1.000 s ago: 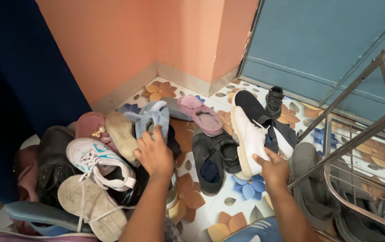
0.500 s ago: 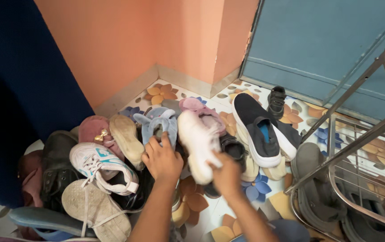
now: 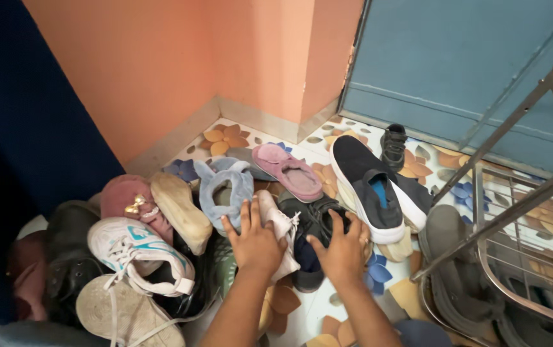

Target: The person is cleaning a light blue sneaker using a yellow brush. They scrub the upper, sides, and sole of the shoe. The person also adjusts the shoelaces and briefly moves other shoes on the floor to access the sneaker.

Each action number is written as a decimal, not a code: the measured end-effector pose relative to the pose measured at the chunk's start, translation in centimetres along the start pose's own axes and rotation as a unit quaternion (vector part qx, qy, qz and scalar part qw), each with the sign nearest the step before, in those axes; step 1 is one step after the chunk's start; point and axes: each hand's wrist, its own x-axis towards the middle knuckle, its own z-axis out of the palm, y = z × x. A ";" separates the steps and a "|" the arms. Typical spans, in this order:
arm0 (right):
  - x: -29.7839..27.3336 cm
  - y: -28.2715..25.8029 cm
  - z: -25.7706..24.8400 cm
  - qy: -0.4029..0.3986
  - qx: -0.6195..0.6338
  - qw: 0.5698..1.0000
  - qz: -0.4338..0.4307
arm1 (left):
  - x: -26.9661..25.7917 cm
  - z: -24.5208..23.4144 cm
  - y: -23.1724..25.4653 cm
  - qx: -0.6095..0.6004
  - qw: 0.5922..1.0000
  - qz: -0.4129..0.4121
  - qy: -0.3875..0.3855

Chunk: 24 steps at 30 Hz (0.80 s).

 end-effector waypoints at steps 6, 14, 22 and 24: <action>0.9 9.5 4.8 -0.094 0.093 0.991 0.033 | 1.4 1.8 0.2 -0.048 0.996 -0.042 0.065; 1.4 11.0 -0.1 -0.135 0.555 0.745 0.345 | 2.2 3.3 -2.0 -0.054 0.991 -0.068 0.098; 0.1 5.8 -1.4 -0.118 0.500 0.815 0.266 | 3.1 5.2 -2.4 -0.046 0.985 -0.067 0.153; -1.2 3.0 -1.0 -0.140 0.452 0.872 0.125 | 3.0 5.4 -2.4 -0.063 0.981 -0.058 0.176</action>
